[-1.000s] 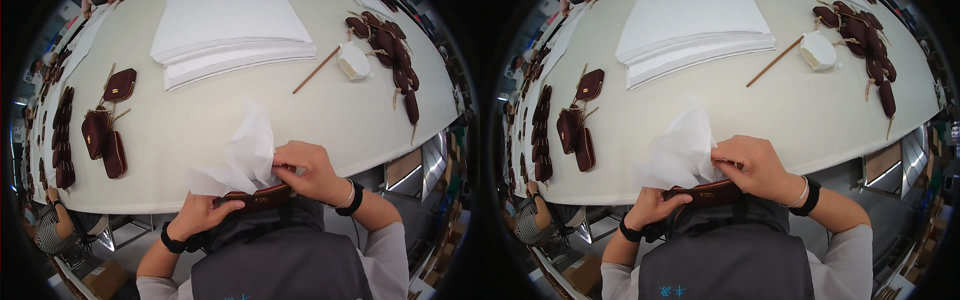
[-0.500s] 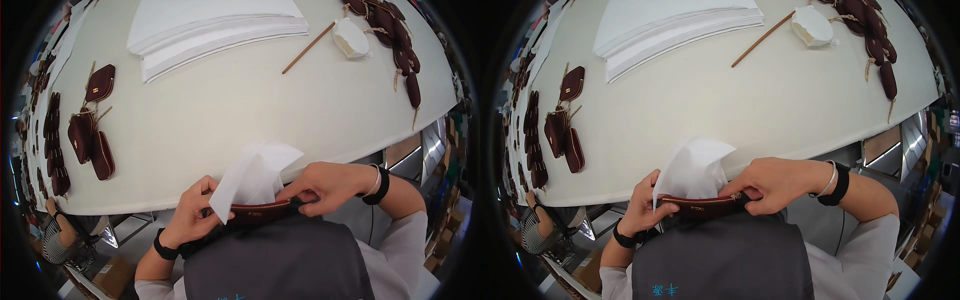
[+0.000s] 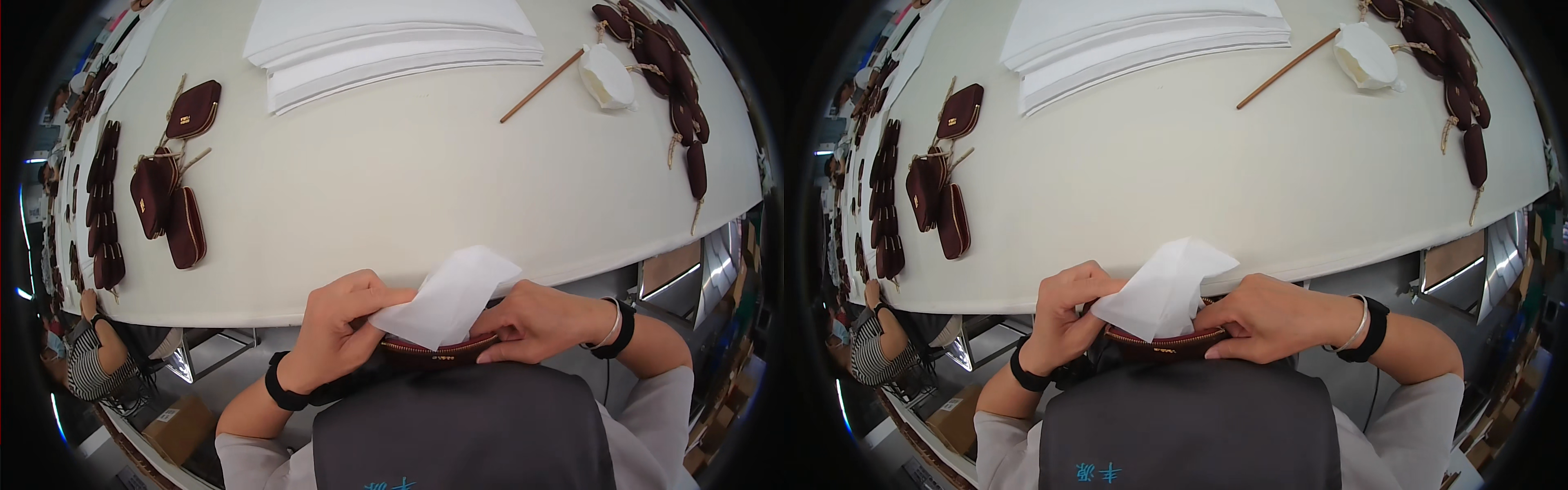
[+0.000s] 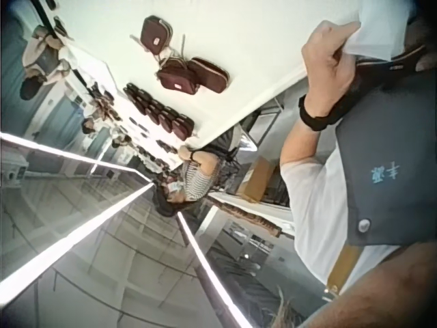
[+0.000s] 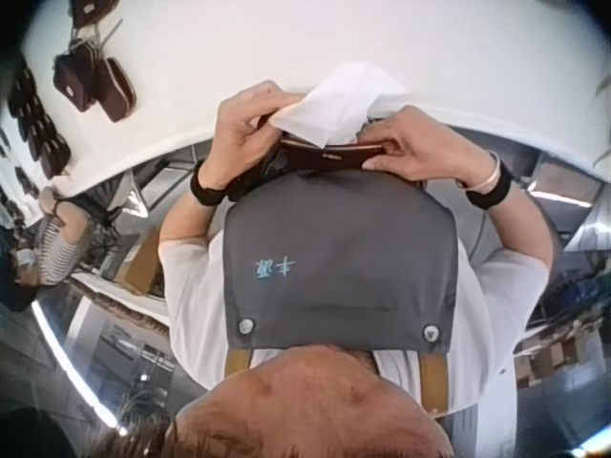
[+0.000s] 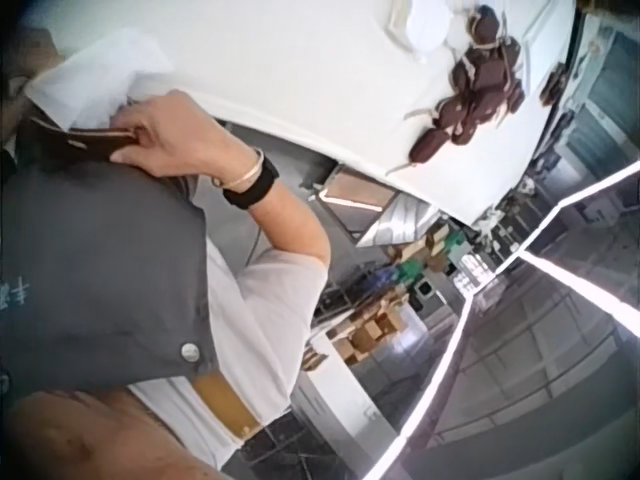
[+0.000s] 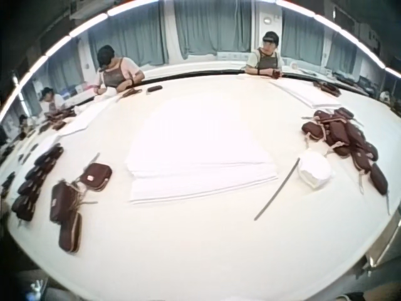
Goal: The person takes a small maroon pouch and stuffs it with white tissue paper to maintain its shape. They use a thin wooden stick to push the paper into the corners and ensure the pouch is fully filled. The person then zips the pouch closed and places it on the table with other similar pouches.
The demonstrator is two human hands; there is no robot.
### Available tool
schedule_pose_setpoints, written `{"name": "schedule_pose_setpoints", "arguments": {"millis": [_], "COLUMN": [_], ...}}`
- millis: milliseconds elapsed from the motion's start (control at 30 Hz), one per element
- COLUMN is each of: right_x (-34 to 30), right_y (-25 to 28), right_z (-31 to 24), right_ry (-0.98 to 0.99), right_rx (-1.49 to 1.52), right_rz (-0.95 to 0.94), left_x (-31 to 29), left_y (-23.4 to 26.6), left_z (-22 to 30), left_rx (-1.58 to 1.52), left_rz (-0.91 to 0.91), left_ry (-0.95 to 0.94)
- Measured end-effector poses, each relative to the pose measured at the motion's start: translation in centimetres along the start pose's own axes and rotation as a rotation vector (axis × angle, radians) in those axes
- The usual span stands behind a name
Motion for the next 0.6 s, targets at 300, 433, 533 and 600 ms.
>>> {"name": "schedule_pose_setpoints", "arguments": {"millis": [300, 433, 533, 600], "right_x": [-0.6, -0.4, -0.5, -0.5], "right_y": [-0.6, -0.7, -0.7, -0.9], "right_z": [1.2, 1.2, 1.0, 1.0], "right_ry": [-0.053, -0.043, -0.052, -0.055], "right_rx": [0.113, 0.113, 0.111, 0.120], "right_rz": [0.056, 0.037, 0.015, 0.000], "left_x": [-2.8, -2.7, -3.5, -4.0], "left_y": [-1.0, -0.1, -0.5, -1.2], "left_z": [-2.6, -1.6, -1.6, -0.7], "left_rx": [-0.561, -0.140, -0.289, -0.095], "left_rz": [0.034, -0.202, -0.423, -0.559], "left_ry": [0.378, 0.074, 0.254, 0.242]}}
Point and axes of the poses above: each hand's wrist, its own x-axis towards the middle knuckle, its own y-axis out of the back of the hand, z = x × y, the point moved 6 cm from there along x, towards the middle knuckle, and after that the axes turned 4 degrees about z, right-handed, at the moved point
